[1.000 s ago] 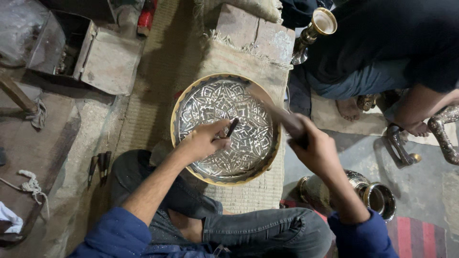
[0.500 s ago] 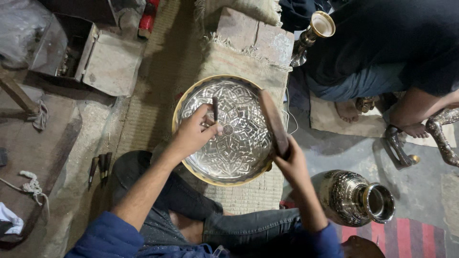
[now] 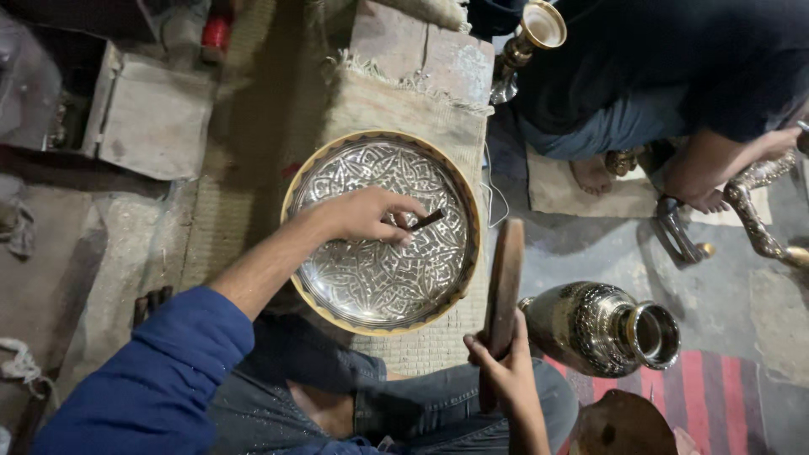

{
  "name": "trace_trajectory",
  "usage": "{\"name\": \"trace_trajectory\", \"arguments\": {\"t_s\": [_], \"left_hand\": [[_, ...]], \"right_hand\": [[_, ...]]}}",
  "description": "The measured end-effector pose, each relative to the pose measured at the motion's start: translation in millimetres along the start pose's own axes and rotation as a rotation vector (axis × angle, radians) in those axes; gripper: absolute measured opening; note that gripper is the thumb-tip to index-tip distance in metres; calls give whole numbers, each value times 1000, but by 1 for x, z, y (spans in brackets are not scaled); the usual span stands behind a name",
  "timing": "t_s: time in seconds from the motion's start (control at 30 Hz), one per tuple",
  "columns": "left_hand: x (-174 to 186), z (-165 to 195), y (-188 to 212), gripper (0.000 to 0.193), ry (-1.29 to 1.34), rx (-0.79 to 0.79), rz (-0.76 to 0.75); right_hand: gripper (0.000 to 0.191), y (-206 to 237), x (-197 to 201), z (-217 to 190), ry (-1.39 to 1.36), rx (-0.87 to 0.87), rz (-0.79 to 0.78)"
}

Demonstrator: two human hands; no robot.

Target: The person uses a hammer and a metal chisel to engrave a decorative pattern onto a round metal tray. They hold the chisel in place with one hand and strike it repeatedly with the hammer in the other, working on the tray's surface.

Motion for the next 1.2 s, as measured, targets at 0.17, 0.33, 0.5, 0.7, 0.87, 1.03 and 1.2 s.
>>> {"name": "trace_trajectory", "arguments": {"t_s": [0.17, 0.33, 0.5, 0.7, 0.87, 1.03, 1.2], "left_hand": [[-4, -3, -2, 58, -29, -8, -54], [-10, -7, -7, 53, -64, 52, -114], [-12, -9, -10, 53, -68, 31, -126], [-16, -12, -11, 50, -47, 61, -153], [-14, -9, -11, 53, -35, 59, -147], [-13, -8, -9, 55, -37, 63, -147], [-13, -7, -10, 55, -28, 15, -124]], "right_hand": [[84, -8, 14, -26, 395, 323, -30], [85, -23, 16, -41, 17, 95, 44], [72, -32, 10, -55, 651, -124, 33], [71, -37, 5, -68, 744, 109, 83], [74, -38, 4, -69, 577, 360, 110], [74, -42, 8, -48, 341, 148, 87], [78, -36, 2, -63, 276, 330, 98]]}}
Point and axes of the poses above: each hand's wrist, its own y-axis away from the middle knuckle, its own x-axis out of the back of the hand, z = x × y, the point moved 5 cm from there along -y, towards the middle knuckle, and after that the axes turned 2 degrees about x, right-handed, at the moved point
